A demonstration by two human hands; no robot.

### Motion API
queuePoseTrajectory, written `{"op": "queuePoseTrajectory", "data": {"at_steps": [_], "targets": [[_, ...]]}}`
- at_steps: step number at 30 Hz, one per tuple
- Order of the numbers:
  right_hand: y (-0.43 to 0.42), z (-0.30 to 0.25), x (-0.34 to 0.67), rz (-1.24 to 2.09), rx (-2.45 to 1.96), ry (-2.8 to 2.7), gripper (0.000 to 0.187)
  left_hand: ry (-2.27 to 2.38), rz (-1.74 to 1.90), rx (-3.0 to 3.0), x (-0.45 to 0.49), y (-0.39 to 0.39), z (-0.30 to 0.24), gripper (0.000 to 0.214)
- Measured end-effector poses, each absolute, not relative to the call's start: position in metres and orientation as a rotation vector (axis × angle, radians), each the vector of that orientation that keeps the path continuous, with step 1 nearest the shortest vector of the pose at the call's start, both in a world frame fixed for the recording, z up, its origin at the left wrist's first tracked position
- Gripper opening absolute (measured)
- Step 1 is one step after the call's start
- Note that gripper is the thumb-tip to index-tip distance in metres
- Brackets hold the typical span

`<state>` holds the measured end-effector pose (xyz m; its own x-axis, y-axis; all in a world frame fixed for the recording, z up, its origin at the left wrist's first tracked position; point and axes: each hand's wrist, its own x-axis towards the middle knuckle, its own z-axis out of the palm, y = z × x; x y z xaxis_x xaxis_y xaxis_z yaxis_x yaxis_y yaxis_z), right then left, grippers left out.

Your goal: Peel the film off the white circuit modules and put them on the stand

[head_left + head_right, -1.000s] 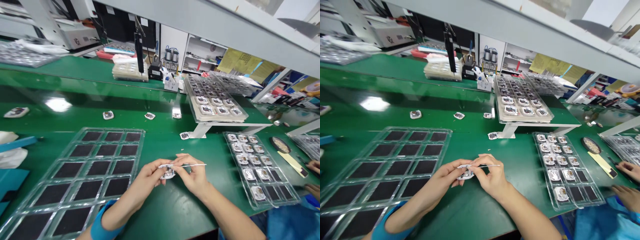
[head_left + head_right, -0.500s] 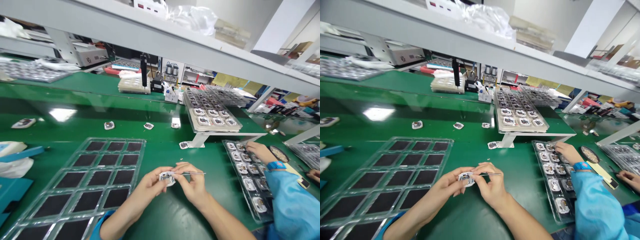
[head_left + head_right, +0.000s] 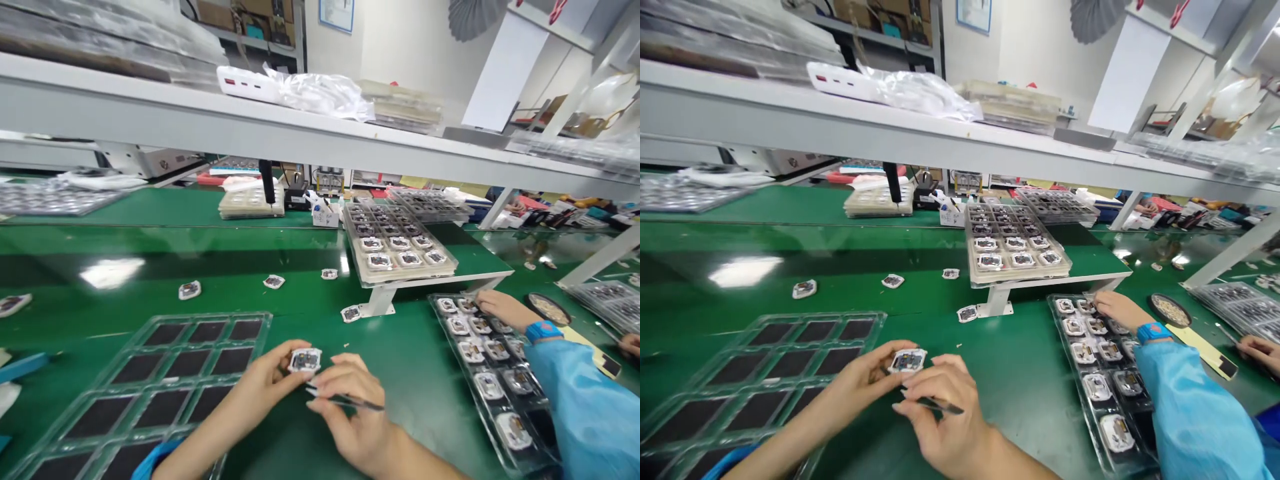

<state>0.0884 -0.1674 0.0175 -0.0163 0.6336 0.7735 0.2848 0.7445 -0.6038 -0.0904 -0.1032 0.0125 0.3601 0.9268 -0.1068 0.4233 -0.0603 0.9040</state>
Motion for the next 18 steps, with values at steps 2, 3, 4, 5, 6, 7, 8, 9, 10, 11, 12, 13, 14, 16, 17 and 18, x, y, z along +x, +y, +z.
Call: {"op": "queuePoseTrajectory", "data": {"at_steps": [2, 3, 4, 5, 6, 7, 8, 9, 10, 11, 12, 13, 14, 16, 17, 18], "targets": [[-0.168, 0.016, 0.086, 0.310, -0.743, -1.634, 0.004, 1.423, 0.604, 1.920, -0.088, -0.073, 0.014, 0.043], [-0.168, 0.015, 0.085, 0.301, -0.740, -1.646, 0.005, 1.477, 0.598, 1.977, -0.084, -0.057, 0.014, 0.043], [-0.167, 0.014, 0.085, 0.293, -0.738, -1.658, 0.006, 1.506, 0.590, 2.002, -0.078, -0.039, 0.014, 0.043], [-0.166, 0.012, 0.084, 0.284, -0.735, -1.669, 0.007, 1.525, 0.579, 2.013, -0.071, -0.023, 0.013, 0.044], [-0.165, 0.010, 0.084, 0.275, -0.733, -1.678, 0.008, 1.541, 0.562, 2.018, -0.061, -0.007, 0.012, 0.044], [-0.164, 0.008, 0.084, 0.264, -0.732, -1.685, 0.009, 1.549, 0.544, 2.025, -0.050, 0.008, 0.010, 0.042], [-0.162, 0.005, 0.084, 0.251, -0.733, -1.689, 0.009, 1.550, 0.530, 2.034, -0.037, 0.021, 0.008, 0.038], [-0.160, 0.003, 0.085, 0.239, -0.736, -1.693, 0.010, 1.540, 0.515, 2.044, -0.024, 0.031, 0.005, 0.034], [-0.159, 0.001, 0.085, 0.229, -0.739, -1.696, 0.010, 1.522, 0.502, 2.055, -0.010, 0.040, 0.002, 0.031], [-0.157, -0.002, 0.085, 0.223, -0.743, -1.697, 0.011, 1.494, 0.494, 2.068, 0.004, 0.047, -0.001, 0.030], [-0.156, -0.004, 0.084, 0.219, -0.745, -1.695, 0.011, 1.460, 0.491, 2.081, 0.017, 0.052, -0.004, 0.030], [-0.155, -0.007, 0.084, 0.220, -0.749, -1.690, 0.011, 1.423, 0.493, 2.094, 0.029, 0.055, -0.006, 0.031], [-0.154, -0.009, 0.083, 0.228, -0.757, -1.687, 0.012, 1.385, 0.498, 2.108, 0.038, 0.056, -0.008, 0.033], [-0.154, -0.011, 0.082, 0.253, -0.778, -1.675, 0.011, 1.322, 0.511, 2.131, 0.047, 0.056, -0.010, 0.033], [-0.154, -0.011, 0.081, 0.265, -0.786, -1.670, 0.011, 1.299, 0.512, 2.141, 0.048, 0.054, -0.010, 0.033], [-0.155, -0.010, 0.081, 0.274, -0.792, -1.663, 0.011, 1.281, 0.507, 2.151, 0.045, 0.051, -0.010, 0.031]]}}
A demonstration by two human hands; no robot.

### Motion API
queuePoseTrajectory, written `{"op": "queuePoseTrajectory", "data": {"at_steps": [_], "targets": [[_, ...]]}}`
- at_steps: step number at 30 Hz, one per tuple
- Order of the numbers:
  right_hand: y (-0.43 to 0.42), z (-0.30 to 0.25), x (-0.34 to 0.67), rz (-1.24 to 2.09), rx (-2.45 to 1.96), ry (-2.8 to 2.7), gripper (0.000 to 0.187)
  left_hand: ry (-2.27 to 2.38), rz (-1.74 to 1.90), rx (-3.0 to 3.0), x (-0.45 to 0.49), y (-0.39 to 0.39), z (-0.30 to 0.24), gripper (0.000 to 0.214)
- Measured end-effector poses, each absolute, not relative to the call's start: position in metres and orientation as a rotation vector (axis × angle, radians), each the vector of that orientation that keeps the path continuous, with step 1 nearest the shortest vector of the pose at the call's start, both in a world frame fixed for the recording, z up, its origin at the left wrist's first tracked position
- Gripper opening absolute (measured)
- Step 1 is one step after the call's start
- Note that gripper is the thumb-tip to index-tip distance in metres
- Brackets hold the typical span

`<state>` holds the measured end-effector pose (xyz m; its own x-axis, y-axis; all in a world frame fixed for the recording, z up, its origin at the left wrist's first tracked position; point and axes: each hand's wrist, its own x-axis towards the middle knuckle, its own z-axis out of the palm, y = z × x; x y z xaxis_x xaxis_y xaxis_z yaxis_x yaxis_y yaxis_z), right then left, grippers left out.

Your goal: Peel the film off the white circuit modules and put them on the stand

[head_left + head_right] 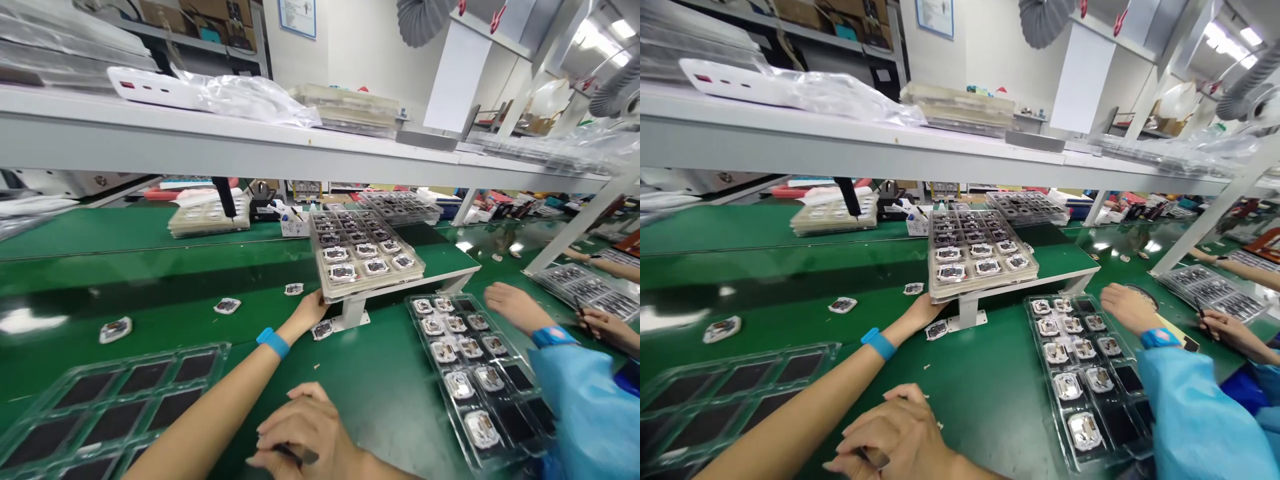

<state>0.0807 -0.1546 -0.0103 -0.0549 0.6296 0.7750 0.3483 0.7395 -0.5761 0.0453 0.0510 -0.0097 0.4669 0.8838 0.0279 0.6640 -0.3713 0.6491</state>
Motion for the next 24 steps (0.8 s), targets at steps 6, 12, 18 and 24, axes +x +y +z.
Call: {"op": "queuePoseTrajectory", "data": {"at_steps": [6, 12, 18, 24], "targets": [[-0.159, -0.001, 0.084, 0.297, -0.775, -1.689, 0.007, 1.229, 0.466, 2.242, 0.012, 0.022, -0.009, 0.052], [-0.162, 0.003, 0.085, 0.272, -0.777, -1.727, 0.006, 1.229, 0.595, 2.285, 0.005, -0.006, -0.010, 0.032], [-0.161, 0.006, 0.084, 0.232, -0.776, -1.712, 0.011, 1.316, 0.694, 2.219, -0.014, -0.015, 0.000, 0.033], [-0.161, 0.000, 0.072, 0.256, -0.788, -1.682, 0.020, 1.390, 0.635, 2.114, -0.010, 0.026, 0.021, 0.039]]}}
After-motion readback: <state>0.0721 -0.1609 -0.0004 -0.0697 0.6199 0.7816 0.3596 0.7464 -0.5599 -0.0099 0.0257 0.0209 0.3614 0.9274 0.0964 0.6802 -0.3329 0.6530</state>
